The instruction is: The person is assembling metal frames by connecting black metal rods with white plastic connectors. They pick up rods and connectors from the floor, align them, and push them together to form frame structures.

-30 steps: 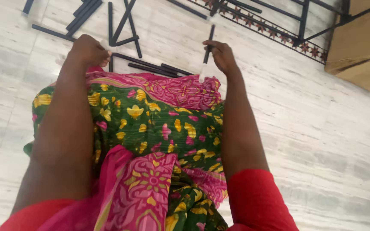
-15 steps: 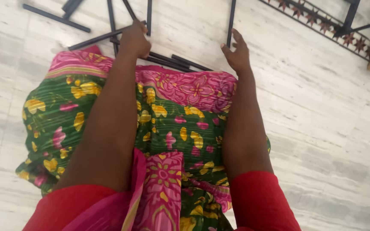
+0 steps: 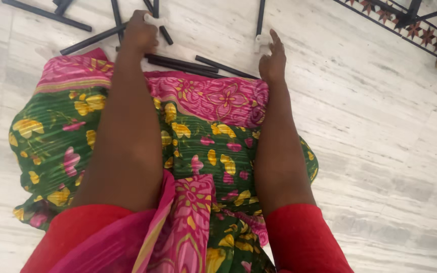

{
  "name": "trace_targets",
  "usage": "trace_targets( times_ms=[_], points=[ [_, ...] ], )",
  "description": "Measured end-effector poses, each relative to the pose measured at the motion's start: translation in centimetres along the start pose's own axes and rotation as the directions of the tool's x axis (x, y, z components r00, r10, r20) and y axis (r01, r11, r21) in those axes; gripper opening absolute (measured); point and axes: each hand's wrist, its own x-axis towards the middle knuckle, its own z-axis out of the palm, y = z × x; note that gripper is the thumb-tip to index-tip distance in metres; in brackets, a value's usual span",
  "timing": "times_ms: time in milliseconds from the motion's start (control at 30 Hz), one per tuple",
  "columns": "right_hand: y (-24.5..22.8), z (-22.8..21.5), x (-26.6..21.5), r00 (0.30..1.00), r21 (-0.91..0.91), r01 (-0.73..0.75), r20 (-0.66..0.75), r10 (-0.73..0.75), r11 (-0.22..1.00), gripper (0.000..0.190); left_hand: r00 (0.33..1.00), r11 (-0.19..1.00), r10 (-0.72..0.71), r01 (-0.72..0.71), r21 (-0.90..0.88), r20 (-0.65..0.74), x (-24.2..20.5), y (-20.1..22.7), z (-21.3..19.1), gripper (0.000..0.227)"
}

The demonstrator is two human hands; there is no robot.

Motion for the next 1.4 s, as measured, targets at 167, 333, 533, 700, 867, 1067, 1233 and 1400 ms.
trace_targets(
  times_ms=[167, 333, 533, 700, 867, 1067, 1233, 1400],
  points=[
    [0.7, 0.2, -0.3, 0.993, -0.133, 0.107, -0.039, -0.113, 0.985, 0.079, 0.964, 0.942, 0.223, -0.175, 0.288, -0.146, 2.6, -1.2, -3.7, 0.059],
    [-1.8, 0.2, -1.0, 0.985, -0.314, 0.087, -0.117, -0.129, 0.945, 0.057, 0.779, 0.801, 0.488, -0.221, 0.556, -0.394, 3.6, -1.8, -5.0, 0.064],
    [-5.7, 1.3, -2.9, 0.987, -0.658, 0.117, 0.157, -0.017, 0.744, 0.026, 0.846, 0.636, 0.398, 0.024, 0.771, -0.354, -1.6, 1.4, -3.3, 0.037],
    [-8.0, 2.2, -4.1, 0.950, -0.732, 0.156, 0.296, 0.103, 0.664, 0.017, 0.966, 0.421, 0.173, 0.106, 0.901, -0.194, -5.9, 4.0, -2.0, 0.029],
    [-9.8, 1.1, -4.9, 0.934, -0.665, 0.123, 0.329, 0.142, 0.736, 0.019, 0.993, 0.309, 0.019, 0.109, 0.945, -0.121, -7.3, 4.1, -0.6, 0.033],
    [-8.7, 1.9, -4.9, 0.942, -0.751, 0.227, 0.332, 0.058, 0.620, 0.024, 0.986, 0.280, 0.096, 0.108, 0.954, -0.139, -5.9, 2.1, -0.1, 0.024],
    [-8.6, -1.2, -3.4, 0.961, -0.705, 0.142, 0.267, 0.075, 0.695, 0.032, 0.987, 0.221, 0.098, 0.103, 0.970, -0.127, -5.9, 2.7, 0.6, 0.026],
    [-10.1, -10.1, -5.8, 0.996, -0.627, 0.053, 0.084, 0.000, 0.777, 0.020, 0.986, 0.176, 0.034, -0.166, 0.970, 0.162, -5.4, 4.6, 3.2, 0.036]
  ],
)
